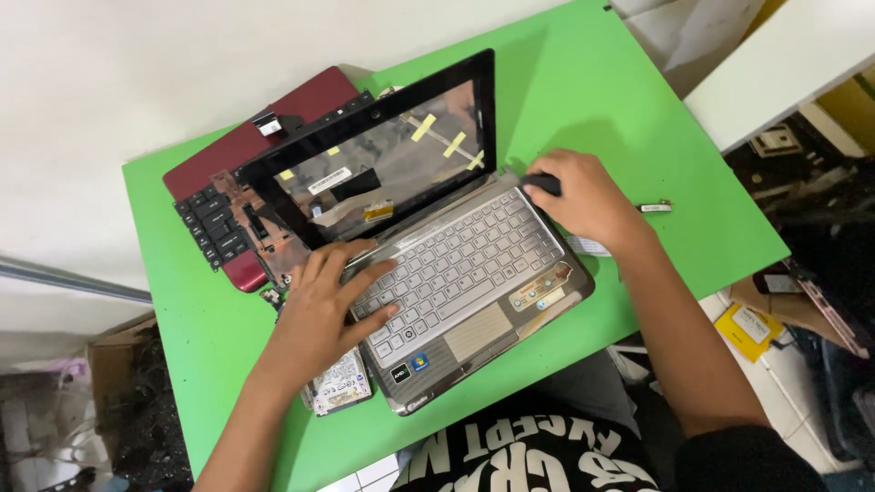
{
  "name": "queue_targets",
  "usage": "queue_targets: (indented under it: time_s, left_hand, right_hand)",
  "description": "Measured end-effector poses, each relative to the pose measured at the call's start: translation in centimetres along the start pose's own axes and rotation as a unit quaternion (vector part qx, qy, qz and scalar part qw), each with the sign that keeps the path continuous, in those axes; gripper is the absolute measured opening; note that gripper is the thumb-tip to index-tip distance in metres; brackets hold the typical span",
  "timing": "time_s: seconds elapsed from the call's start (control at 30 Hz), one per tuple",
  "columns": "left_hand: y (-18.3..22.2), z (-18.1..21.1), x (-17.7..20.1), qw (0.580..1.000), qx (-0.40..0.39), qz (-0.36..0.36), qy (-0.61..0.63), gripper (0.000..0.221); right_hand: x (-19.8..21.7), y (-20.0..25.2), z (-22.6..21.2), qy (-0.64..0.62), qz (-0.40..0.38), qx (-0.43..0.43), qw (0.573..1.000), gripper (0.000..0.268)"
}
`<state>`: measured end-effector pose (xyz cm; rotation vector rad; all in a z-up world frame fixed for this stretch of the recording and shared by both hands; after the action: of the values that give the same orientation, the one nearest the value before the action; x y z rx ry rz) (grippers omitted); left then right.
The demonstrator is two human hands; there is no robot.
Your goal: Fitting and inspecting a keyboard assembly onto a laptop chassis, ensuring all clips are engaged.
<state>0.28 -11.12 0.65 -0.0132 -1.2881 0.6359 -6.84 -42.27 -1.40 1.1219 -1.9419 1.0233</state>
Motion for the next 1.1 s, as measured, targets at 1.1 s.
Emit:
queue_targets:
  time_s: [1.1]
  left_hand:
    - [0.2, -0.4, 0.1, 0.998, 0.02, 0.026, 0.045, 0.054]
  right_hand:
    - [-0.6, 0.7, -8.2, 0.065, -0.078, -0.001, 0.995, 0.026]
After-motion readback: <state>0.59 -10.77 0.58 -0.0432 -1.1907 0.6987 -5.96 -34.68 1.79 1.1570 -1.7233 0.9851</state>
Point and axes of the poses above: each hand's wrist, its own y-axis away from the middle knuckle, its own x-axis out of the back of the hand, z = x × y, the point moved 9 cm from there along -y, towards the middle knuckle, and after that the axes turned 12 degrees about z, right-handed, at the moved point
